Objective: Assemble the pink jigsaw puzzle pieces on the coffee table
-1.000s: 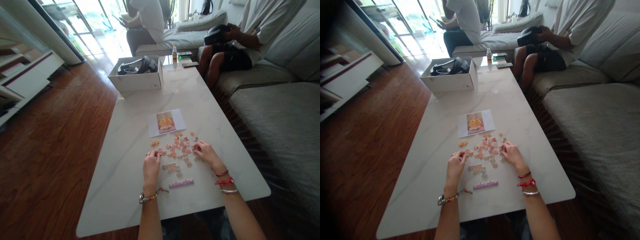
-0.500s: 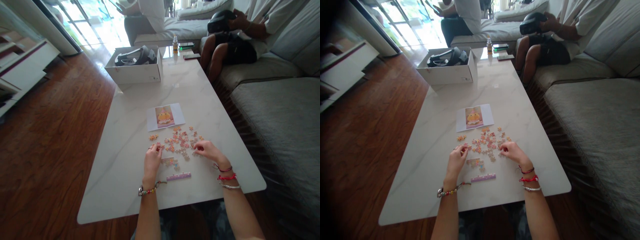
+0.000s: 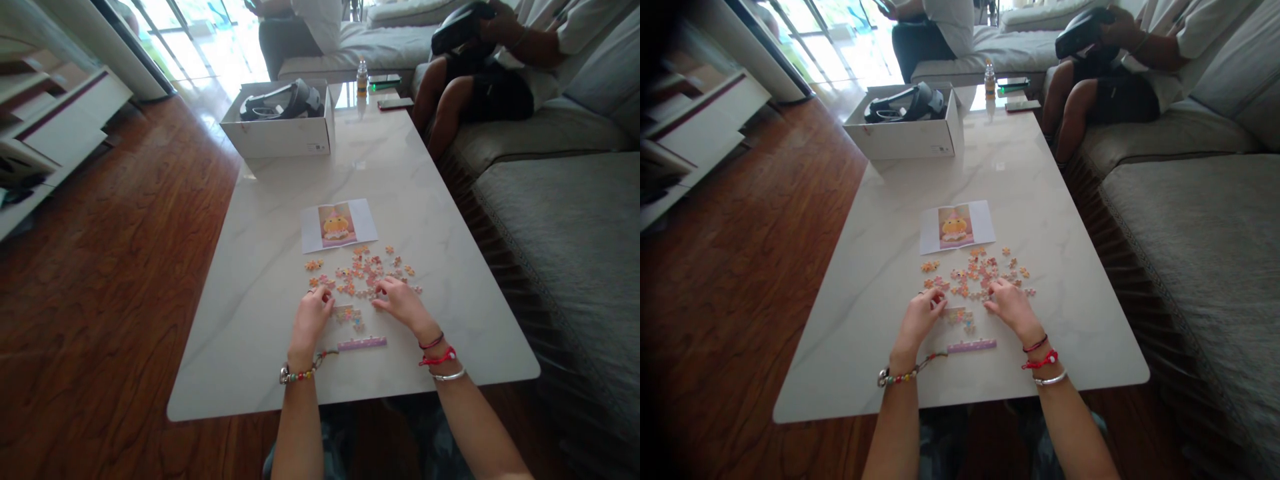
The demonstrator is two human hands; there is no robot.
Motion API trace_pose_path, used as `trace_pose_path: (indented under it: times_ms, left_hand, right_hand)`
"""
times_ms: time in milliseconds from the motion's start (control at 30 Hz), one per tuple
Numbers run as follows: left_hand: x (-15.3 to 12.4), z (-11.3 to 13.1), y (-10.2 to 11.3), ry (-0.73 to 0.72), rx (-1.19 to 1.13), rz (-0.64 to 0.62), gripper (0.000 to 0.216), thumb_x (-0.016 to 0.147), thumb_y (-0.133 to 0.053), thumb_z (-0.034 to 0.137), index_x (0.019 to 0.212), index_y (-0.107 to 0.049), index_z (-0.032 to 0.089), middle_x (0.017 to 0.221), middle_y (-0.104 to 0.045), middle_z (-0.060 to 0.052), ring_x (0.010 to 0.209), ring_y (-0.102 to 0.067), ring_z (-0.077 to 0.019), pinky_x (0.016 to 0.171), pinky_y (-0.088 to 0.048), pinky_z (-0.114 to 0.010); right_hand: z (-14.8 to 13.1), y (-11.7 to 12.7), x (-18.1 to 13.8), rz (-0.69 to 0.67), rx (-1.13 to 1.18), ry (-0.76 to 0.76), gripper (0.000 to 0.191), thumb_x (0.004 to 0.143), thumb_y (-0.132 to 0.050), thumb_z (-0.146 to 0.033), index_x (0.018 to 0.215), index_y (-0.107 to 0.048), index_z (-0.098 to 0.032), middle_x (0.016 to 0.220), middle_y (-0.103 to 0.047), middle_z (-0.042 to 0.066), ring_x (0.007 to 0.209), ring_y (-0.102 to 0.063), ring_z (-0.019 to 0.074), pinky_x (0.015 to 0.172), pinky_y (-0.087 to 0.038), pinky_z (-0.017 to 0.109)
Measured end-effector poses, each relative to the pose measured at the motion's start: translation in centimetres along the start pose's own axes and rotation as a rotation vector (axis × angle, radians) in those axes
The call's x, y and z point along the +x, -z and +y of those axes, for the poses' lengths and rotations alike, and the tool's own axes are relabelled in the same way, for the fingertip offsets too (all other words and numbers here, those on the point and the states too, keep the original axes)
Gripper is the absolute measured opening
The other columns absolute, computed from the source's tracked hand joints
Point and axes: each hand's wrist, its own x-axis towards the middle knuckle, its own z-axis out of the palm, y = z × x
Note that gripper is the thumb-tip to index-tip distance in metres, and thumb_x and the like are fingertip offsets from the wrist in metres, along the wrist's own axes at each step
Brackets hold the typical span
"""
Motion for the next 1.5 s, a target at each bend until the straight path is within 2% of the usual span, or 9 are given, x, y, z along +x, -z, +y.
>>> trace_pose_path:
  times_ms: [233,433,567,700,833,933,1067,1200,1500]
  left_hand:
    - [-0.5,0.7,0.3,-0.036,-0.016,-0.07,0.005,0.074,-0.053,0.02,0.077,-0.056,0.018,0.08,-0.06,-0.003,0.073,-0.054,-0.013,0.068,-0.041,-0.025]
    - [-0.4,0.6,0.3,-0.027,-0.004,-0.086,0.006,0.074,-0.052,0.018,0.078,-0.056,0.018,0.077,-0.059,-0.002,0.071,-0.054,-0.0127,0.068,-0.041,-0.025]
    - [-0.2,0.5,0.2,-0.039,-0.018,-0.083,0.008,0.074,-0.051,0.018,0.079,-0.056,0.018,0.077,-0.059,-0.002,0.07,-0.054,-0.0124,0.068,-0.041,-0.024]
    - [0.0,0.3,0.0,-0.044,-0.034,-0.077,0.011,0.074,-0.051,0.017,0.083,-0.057,0.018,0.079,-0.059,-0.002,0.072,-0.054,-0.0122,0.069,-0.041,-0.024]
    - [0.0,0.3,0.1,-0.044,-0.031,-0.073,0.011,0.075,-0.051,0.018,0.084,-0.056,0.018,0.08,-0.059,-0.002,0.072,-0.054,-0.0128,0.069,-0.041,-0.025]
    - [0.0,0.1,0.3,-0.046,-0.027,-0.063,0.011,0.075,-0.051,0.019,0.084,-0.056,0.018,0.08,-0.059,-0.002,0.072,-0.054,-0.013,0.069,-0.041,-0.025]
    - [-0.2,0.0,0.4,-0.054,-0.01,-0.063,0.009,0.075,-0.051,0.019,0.082,-0.056,0.018,0.078,-0.059,-0.002,0.071,-0.054,-0.013,0.068,-0.041,-0.025]
    - [-0.3,0.0,0.2,-0.08,0.001,-0.068,0.008,0.075,-0.051,0.02,0.081,-0.056,0.018,0.078,-0.059,-0.002,0.07,-0.054,-0.0122,0.067,-0.041,-0.024]
    - [-0.5,0.5,-0.5,-0.153,-0.001,-0.143,0.007,0.073,-0.056,0.023,0.078,-0.055,0.019,0.079,-0.059,-0.001,0.066,-0.052,-0.0106,0.06,-0.039,-0.021]
  right_hand:
    - [-0.2,-0.9,0.5,-0.006,0.017,-0.018,0.005,0.068,-0.058,-0.014,0.071,-0.056,-0.017,0.081,-0.057,0.004,0.075,-0.053,0.0143,0.067,-0.039,0.023]
    - [0.9,-0.4,0.7,0.027,0.132,-0.026,0.009,0.067,-0.054,-0.008,0.069,-0.057,-0.016,0.069,-0.059,0.001,0.064,-0.052,0.0117,0.061,-0.038,0.022]
    - [1.7,0.1,0.7,-0.006,0.128,-0.058,0.007,0.067,-0.056,-0.01,0.068,-0.06,-0.016,0.066,-0.059,0.001,0.062,-0.053,0.0124,0.06,-0.039,0.023]
    - [1.2,0.2,0.8,0.032,0.096,-0.017,0.007,0.069,-0.058,-0.011,0.066,-0.062,-0.016,0.068,-0.057,0.002,0.065,-0.053,0.0132,0.064,-0.041,0.025]
    - [-0.5,-0.5,0.9,0.125,0.129,0.089,0.013,0.075,-0.057,-0.017,0.087,-0.062,-0.018,0.084,-0.056,0.004,0.076,-0.054,0.0136,0.072,-0.042,0.026]
    - [-1.5,-1.3,1.1,0.082,0.061,0.161,0.017,0.074,-0.058,-0.015,0.09,-0.061,-0.018,0.091,-0.054,0.006,0.084,-0.052,0.0153,0.076,-0.042,0.027]
    - [-2.2,-1.8,1.2,0.028,-0.06,0.172,0.008,0.076,-0.054,-0.012,0.079,-0.06,-0.017,0.088,-0.053,0.006,0.084,-0.05,0.016,0.076,-0.04,0.029]
    - [-2.0,-1.7,1.3,0.01,-0.105,0.188,0.005,0.075,-0.055,-0.012,0.078,-0.057,-0.015,0.087,-0.054,0.007,0.085,-0.049,0.0174,0.077,-0.039,0.031]
    - [-1.8,-1.1,1.0,-0.05,0.045,0.311,0.004,0.073,-0.061,-0.017,0.075,-0.058,-0.017,0.079,-0.058,0.004,0.081,-0.051,0.0164,0.075,-0.04,0.03]
